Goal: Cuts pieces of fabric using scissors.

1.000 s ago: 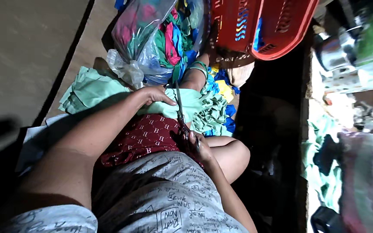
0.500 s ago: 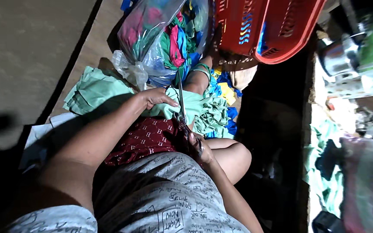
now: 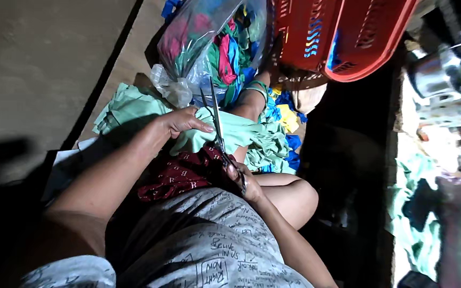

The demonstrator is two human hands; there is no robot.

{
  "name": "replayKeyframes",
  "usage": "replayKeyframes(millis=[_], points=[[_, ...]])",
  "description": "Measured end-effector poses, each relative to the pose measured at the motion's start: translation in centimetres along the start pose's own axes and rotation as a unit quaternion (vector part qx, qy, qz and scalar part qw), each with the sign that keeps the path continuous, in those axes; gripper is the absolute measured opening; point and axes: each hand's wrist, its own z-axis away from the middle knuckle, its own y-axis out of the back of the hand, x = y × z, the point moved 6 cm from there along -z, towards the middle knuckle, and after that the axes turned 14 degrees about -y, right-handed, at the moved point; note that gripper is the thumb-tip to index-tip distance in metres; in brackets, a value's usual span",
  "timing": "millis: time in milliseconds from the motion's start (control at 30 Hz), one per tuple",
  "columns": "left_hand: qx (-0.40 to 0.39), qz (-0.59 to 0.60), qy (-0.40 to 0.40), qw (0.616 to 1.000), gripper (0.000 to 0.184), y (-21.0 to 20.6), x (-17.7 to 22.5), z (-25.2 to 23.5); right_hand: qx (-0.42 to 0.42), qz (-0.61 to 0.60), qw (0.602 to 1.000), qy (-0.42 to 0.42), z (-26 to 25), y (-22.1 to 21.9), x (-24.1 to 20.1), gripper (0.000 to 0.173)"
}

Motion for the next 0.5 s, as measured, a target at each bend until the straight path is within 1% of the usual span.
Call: replayKeyframes(millis=[33, 100, 167, 233, 300, 367, 433, 500], points=[[0.008, 0.005, -0.002, 1.0, 0.02, 0.3, 0.0, 0.1, 0.001, -0.005, 1.0, 0.007, 0.0, -0.2, 0.0, 0.042], [0.025, 0.012, 0.001, 1.0, 0.018, 0.5, -0.4, 0.1, -0.004, -0.013, 1.0, 0.005, 0.0, -0.3, 0.2, 0.034], [0.054, 0.026, -0.002, 0.998, 0.01, 0.6, -0.9, 0.1, -0.01, -0.01, 1.0, -0.005, -0.2, -0.1, 0.4, 0.035], [0.07, 0.037, -0.007, 0.997, 0.009, 0.8, -1.0, 0.1, -0.007, 0.015, 1.0, -0.005, -0.2, 0.0, 0.2, 0.042], [0.061, 0.034, -0.007, 0.998, 0.01, 0.7, -0.9, 0.5, -0.017, 0.046, 0.999, -0.009, -0.3, 0.2, 0.0, 0.058], [0.042, 0.031, -0.006, 0.999, 0.01, 0.2, -0.7, 0.9, -0.048, 0.081, 0.995, -0.018, -0.3, 0.2, -0.5, 0.072], [0.023, 0.044, -0.014, 0.999, 0.011, -0.1, -0.5, 1.0, -0.075, 0.104, 0.992, -0.02, -0.3, 0.1, -1.0, 0.079], [0.018, 0.05, -0.015, 0.998, 0.011, -0.2, -0.5, 1.1, -0.076, 0.109, 0.991, -0.02, -0.2, 0.1, -1.1, 0.086]])
